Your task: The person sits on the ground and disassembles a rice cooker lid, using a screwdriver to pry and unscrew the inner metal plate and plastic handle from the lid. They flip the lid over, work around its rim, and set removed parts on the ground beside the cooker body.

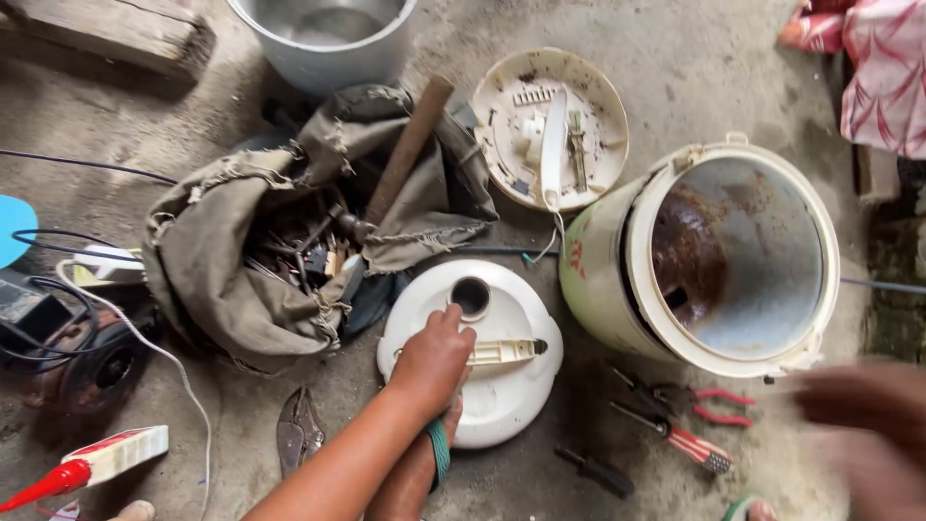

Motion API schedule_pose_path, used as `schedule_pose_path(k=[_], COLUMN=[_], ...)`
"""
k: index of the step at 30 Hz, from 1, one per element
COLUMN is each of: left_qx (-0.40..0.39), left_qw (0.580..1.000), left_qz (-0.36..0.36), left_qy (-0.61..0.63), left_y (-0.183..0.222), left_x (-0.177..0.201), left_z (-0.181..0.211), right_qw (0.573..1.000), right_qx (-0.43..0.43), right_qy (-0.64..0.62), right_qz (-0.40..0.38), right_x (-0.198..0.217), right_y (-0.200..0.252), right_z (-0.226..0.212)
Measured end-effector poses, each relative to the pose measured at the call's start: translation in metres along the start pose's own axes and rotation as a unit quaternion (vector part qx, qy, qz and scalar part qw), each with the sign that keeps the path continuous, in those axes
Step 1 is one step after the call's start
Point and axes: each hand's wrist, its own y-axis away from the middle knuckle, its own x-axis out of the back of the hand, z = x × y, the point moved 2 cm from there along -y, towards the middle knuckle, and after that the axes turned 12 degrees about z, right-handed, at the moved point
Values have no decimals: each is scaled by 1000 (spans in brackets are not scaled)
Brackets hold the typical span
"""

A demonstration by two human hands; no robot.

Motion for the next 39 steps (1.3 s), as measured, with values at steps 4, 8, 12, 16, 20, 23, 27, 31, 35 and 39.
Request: schedule_pose_path(k=[4,8,12,16,20,23,27,31,35,39], left_qx=[-14,7,1,86,241,275,379,411,323,333], left_qw=[1000,999,998,991,960,946,855,829,897,892], left_qz=[-20,-13,-14,-3,13,20,-40,3,54,10], left_qy=[17,41,61,98,144,173,351,379,297,304], left_y=[3,0,-4,-24,-40,-35,-25,-14,-4,-3], left_x=[3,13,5,3,-10,-35,-50,-69,-84,-57], left_z=[-1,-3,-9,-1,-1,-14,-18,-12,-17,-17], right_qw=[992,967,947,962,979,977,978,971,959,940], right_qx=[45,12,70,4,48,-23,60,159,191,137], right_qy=[82,183,222,195,143,154,126,119,171,283], right_qz=[-90,-175,-222,-191,-139,-147,-155,-133,-124,-135], right_x=[-92,-141,-155,-168,-184,-198,-208,-209,-191,-150], right_y=[-26,-10,7,22,-9,-31,-53,-68,-61,-41], right_z=[60,174,165,101,123,114,116,114,97,85])
